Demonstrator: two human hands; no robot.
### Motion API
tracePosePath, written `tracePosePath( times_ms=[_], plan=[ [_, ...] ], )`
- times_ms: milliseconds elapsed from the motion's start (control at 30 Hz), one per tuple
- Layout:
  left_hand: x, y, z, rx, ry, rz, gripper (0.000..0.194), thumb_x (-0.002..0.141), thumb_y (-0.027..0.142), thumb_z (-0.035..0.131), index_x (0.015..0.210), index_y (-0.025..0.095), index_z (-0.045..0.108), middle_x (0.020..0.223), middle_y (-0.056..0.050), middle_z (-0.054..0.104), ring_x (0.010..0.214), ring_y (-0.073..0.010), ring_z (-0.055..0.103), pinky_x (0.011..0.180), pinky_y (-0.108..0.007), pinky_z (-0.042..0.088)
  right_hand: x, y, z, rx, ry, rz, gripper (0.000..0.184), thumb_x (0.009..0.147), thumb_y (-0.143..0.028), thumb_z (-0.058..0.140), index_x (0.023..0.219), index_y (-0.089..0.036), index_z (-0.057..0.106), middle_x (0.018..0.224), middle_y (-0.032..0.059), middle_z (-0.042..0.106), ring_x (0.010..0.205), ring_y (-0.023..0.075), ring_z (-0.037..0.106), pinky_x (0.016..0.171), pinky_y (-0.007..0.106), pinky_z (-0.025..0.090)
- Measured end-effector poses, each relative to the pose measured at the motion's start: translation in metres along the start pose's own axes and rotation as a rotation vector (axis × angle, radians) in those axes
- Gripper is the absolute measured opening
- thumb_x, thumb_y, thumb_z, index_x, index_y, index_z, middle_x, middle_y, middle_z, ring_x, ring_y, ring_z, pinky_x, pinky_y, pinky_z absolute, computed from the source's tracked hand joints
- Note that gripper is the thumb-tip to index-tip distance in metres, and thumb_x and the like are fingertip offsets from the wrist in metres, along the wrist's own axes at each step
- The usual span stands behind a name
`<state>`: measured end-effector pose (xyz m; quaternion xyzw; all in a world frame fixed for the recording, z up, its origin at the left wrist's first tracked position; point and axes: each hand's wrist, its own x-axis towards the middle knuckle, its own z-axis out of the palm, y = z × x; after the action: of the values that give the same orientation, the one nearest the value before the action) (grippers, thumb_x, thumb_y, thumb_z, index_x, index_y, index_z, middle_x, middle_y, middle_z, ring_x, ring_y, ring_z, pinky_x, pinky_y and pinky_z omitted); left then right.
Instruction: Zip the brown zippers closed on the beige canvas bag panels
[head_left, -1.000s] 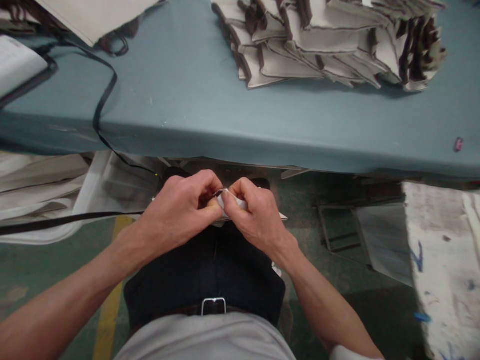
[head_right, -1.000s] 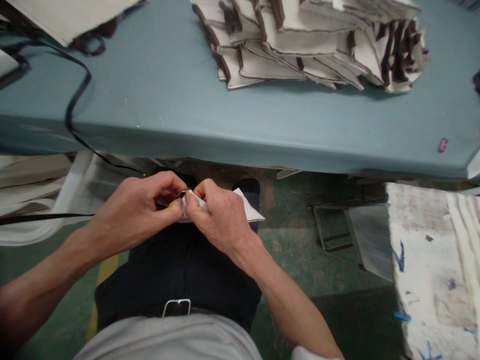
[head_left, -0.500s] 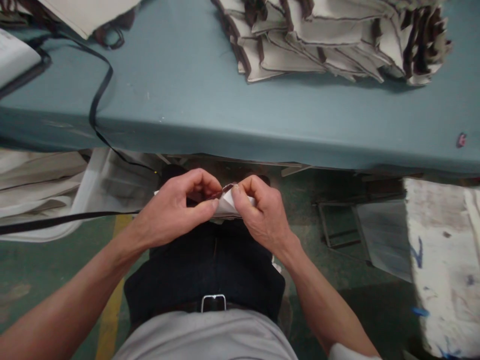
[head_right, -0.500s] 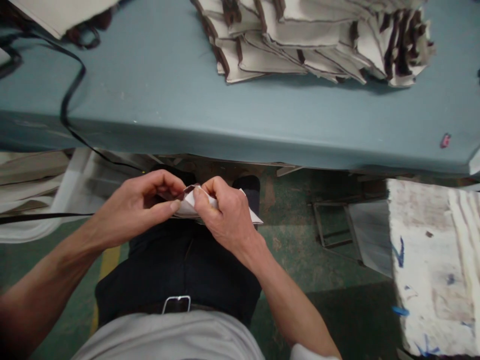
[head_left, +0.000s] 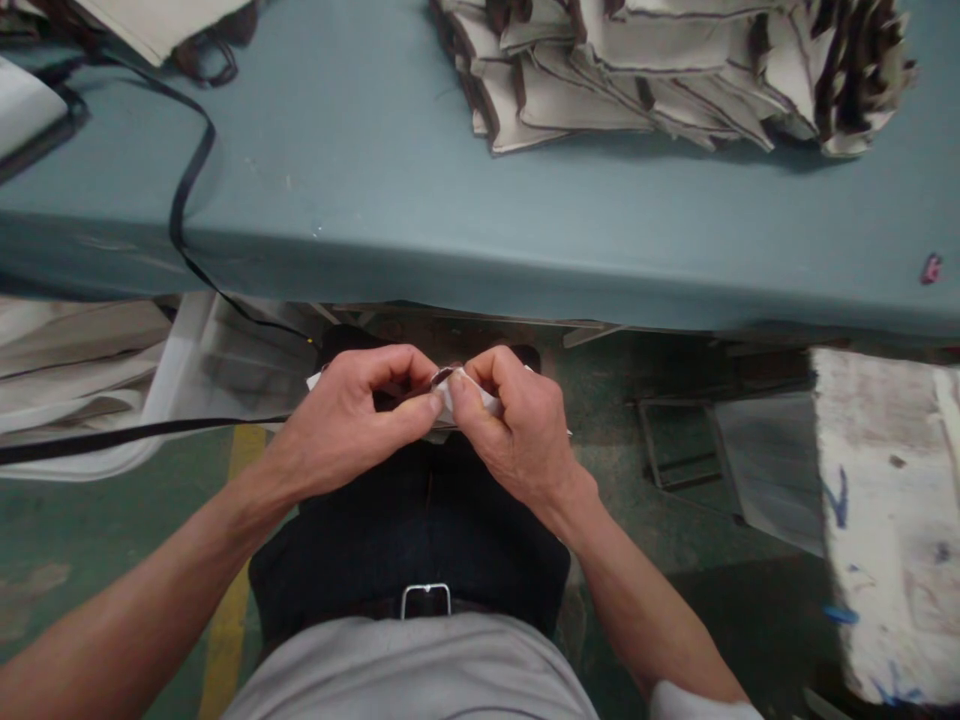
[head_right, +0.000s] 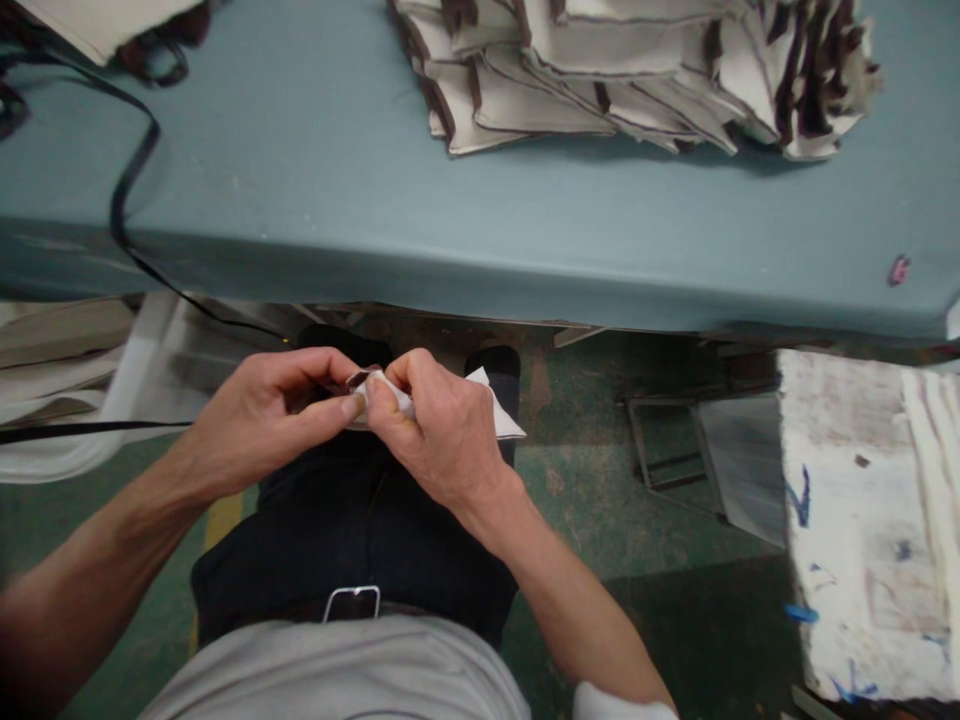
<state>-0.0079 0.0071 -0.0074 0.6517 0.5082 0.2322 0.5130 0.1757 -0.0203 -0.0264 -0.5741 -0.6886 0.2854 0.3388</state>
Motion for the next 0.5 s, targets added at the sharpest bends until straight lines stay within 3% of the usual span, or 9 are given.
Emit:
tracePosePath(
  times_ms=[267,500],
  plan=[
    [0.0,0.0,0.01,0.001,0.1,-0.006,0.015,0.077,0.028,0.059,0.066,0.019,0.065,0.061,0.004,0.06,0.059,-0.0124,0.05,0.056,-0.025,0.037,-0.001,0.0,0.01,0.043,0.007,-0.02,0.024,0.098,-0.034,0.054,0.077,-0.024,0.049,0.067,-0.0029,0.058,0.057,0.0119,0.048,0.059,0.028,0.033],
    [0.001,-0.005,0.018,-0.03,0.234,-0.034,0.014,0.073,0.026,0.052,0.062,0.021,0.058,0.06,0.004,0.054,0.058,-0.0132,0.046,0.057,-0.028,0.036,0.001,0.001,0.018,0.145,-0.008,0.06,0.025,0.098,-0.037,0.054,0.077,-0.024,0.05,0.068,-0.0036,0.058,0.059,0.0117,0.05,0.06,0.028,0.034]
  ],
)
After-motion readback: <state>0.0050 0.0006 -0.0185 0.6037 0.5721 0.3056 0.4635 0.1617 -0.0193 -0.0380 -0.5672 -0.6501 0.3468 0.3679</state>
